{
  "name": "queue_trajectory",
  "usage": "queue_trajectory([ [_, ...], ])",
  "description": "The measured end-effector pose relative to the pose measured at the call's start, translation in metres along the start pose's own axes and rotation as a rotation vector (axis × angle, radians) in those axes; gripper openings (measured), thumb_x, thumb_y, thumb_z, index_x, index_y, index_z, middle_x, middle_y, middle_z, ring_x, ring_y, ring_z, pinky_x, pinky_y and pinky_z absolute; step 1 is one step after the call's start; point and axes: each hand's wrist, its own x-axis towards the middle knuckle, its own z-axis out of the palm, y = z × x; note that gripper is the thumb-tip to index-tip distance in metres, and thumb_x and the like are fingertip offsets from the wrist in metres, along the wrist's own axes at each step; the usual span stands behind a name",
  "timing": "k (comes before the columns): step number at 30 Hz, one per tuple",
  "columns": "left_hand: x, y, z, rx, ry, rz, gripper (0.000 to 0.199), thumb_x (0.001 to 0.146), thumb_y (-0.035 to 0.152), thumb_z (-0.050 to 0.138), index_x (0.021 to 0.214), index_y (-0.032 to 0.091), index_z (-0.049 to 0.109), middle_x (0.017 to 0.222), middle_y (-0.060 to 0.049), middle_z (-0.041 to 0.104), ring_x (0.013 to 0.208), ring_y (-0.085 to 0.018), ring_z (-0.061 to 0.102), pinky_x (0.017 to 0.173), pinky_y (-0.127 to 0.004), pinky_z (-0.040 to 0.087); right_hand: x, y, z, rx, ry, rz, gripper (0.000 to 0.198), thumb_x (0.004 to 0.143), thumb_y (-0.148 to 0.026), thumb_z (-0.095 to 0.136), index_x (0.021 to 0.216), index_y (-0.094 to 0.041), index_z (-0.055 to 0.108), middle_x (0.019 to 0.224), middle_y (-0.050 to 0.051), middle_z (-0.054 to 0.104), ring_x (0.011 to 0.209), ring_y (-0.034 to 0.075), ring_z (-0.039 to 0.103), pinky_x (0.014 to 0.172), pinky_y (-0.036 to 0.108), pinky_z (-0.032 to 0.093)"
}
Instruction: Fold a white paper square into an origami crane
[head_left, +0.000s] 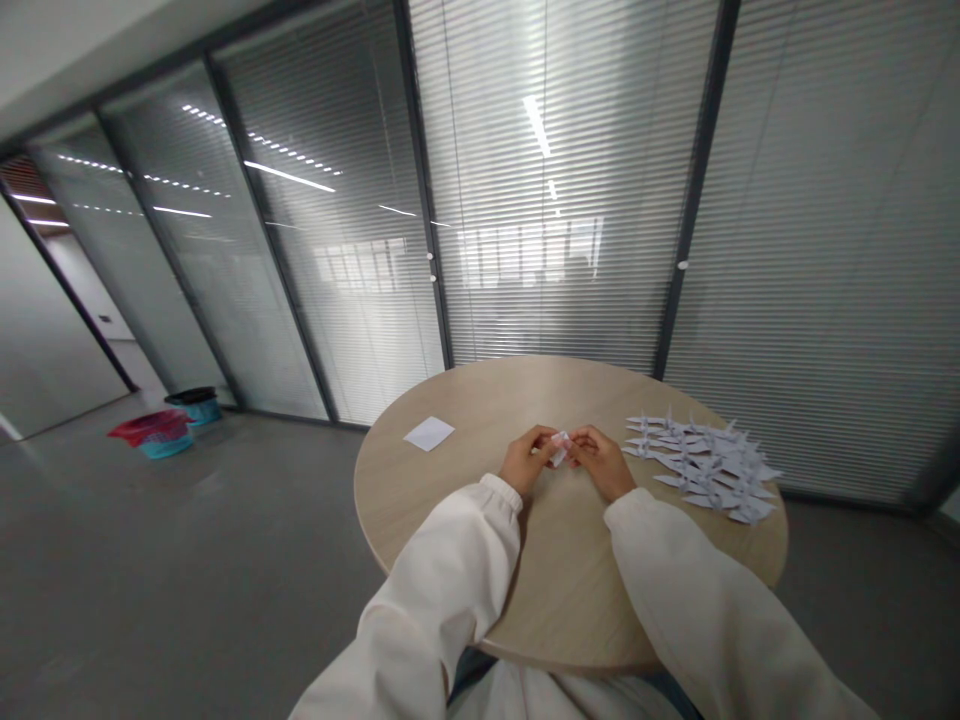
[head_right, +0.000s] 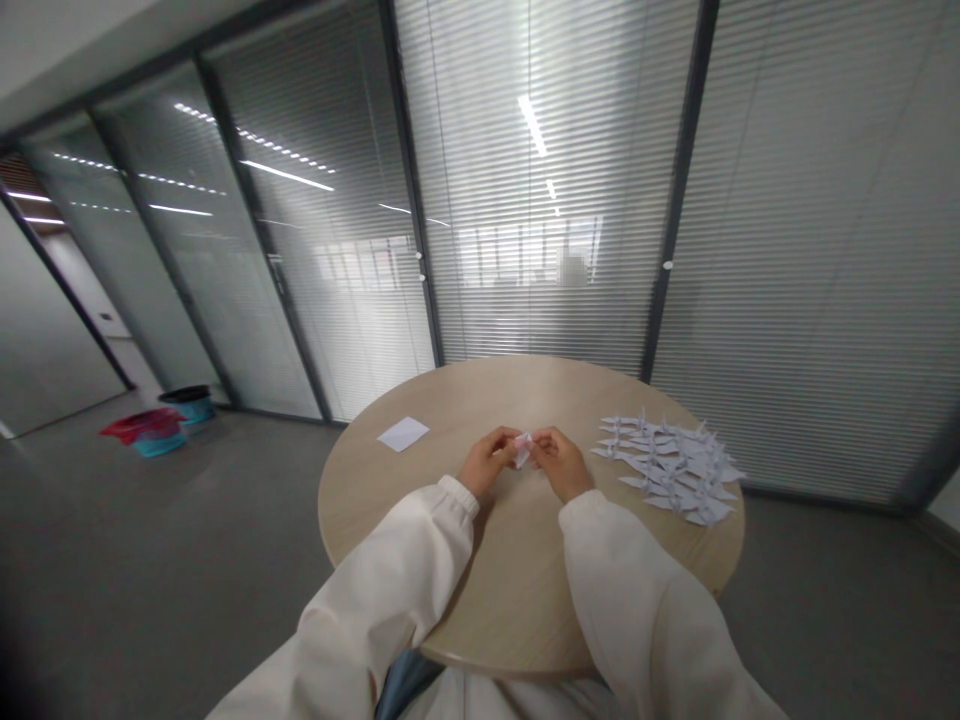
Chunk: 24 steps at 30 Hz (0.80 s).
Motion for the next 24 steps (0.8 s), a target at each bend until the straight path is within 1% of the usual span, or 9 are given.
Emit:
queue_trajectory([
  [2,0.0,-0.001,0.001,-0.008,-0.017,-0.015,0.036,0.065,0.033,0.063,0.094,0.014,0.055,0.074,-0.002,0.058,0.064,-0.01,0.054,0.056,-0.02,0.046,0.001,0.002,-0.001,0.012,0.019,0.018,0.033,0.063,-0.048,0.061,0.075,-0.019,0.053,0.065,0.002,0.062,0.058,0.016,0.058,0.053,0.028,0.047],
  [4,0.0,-0.002,0.001,-0.01,-0.019,-0.024,0.039,0.061,0.027,0.066,0.096,0.015,0.054,0.076,-0.002,0.058,0.065,-0.01,0.054,0.057,-0.02,0.046,0.001,0.006,-0.002,0.024,0.016,0.027,0.031,0.065,-0.045,0.061,0.077,-0.018,0.052,0.066,0.002,0.062,0.058,0.016,0.059,0.052,0.027,0.047],
  [8,0.0,-0.004,-0.001,0.023,0.005,-0.02,0.034,0.063,0.021,0.063,0.095,0.015,0.056,0.075,-0.001,0.059,0.063,-0.009,0.053,0.059,-0.02,0.044,0.003,0.012,-0.004,-0.014,0.032,0.012,0.032,0.065,-0.042,0.062,0.084,-0.018,0.053,0.071,0.003,0.062,0.063,0.016,0.058,0.053,0.026,0.046],
  [11,0.001,-0.006,-0.003,0.037,0.014,-0.016,0.038,0.064,0.02,0.062,0.101,0.016,0.054,0.072,-0.001,0.06,0.061,-0.008,0.053,0.059,-0.02,0.043,0.004,0.015,-0.005,-0.089,0.075,-0.019,0.038,0.063,-0.042,0.063,0.091,-0.017,0.055,0.08,0.005,0.062,0.072,0.018,0.057,0.057,0.027,0.047],
  [13,0.001,-0.008,-0.004,0.043,0.011,-0.019,0.043,0.064,0.019,0.062,0.106,0.017,0.051,0.072,0.0,0.06,0.06,-0.009,0.054,0.058,-0.02,0.043,0.005,0.015,-0.006,-0.138,0.062,-0.043,0.036,0.065,-0.042,0.061,0.09,-0.017,0.058,0.085,0.006,0.063,0.077,0.019,0.057,0.062,0.029,0.046],
  [15,0.001,-0.009,-0.004,0.073,0.021,-0.031,0.045,0.064,0.019,0.062,0.106,0.018,0.05,0.073,0.0,0.061,0.06,-0.009,0.054,0.059,-0.02,0.043,0.005,0.014,-0.007,-0.183,0.03,-0.064,0.031,0.067,-0.043,0.058,0.085,-0.017,0.061,0.083,0.006,0.064,0.077,0.019,0.057,0.065,0.029,0.045],
  [18,0.001,-0.009,-0.003,0.117,0.029,-0.062,0.042,0.063,0.023,0.063,0.103,0.017,0.051,0.07,0.0,0.061,0.059,-0.009,0.054,0.058,-0.02,0.042,0.005,0.014,-0.009,-0.222,0.029,-0.081,0.029,0.068,-0.043,0.057,0.079,-0.017,0.063,0.077,0.004,0.065,0.072,0.018,0.058,0.066,0.029,0.044],
  [20,0.0,-0.01,-0.002,0.116,0.008,-0.083,0.035,0.064,0.028,0.063,0.096,0.015,0.054,0.066,0.0,0.06,0.057,-0.009,0.053,0.056,-0.02,0.042,0.005,0.014,-0.009,-0.231,0.048,-0.091,0.029,0.068,-0.043,0.057,0.078,-0.017,0.063,0.076,0.004,0.065,0.07,0.018,0.058,0.066,0.029,0.044],
  [24,0.0,-0.011,-0.001,0.014,-0.06,-0.123,0.028,0.067,0.037,0.059,0.079,0.011,0.057,0.062,-0.002,0.059,0.053,-0.009,0.053,0.054,-0.021,0.043,0.005,0.013,-0.009,-0.234,0.065,-0.078,0.029,0.067,-0.043,0.058,0.078,-0.016,0.063,0.075,0.005,0.065,0.07,0.018,0.058,0.067,0.029,0.044],
])
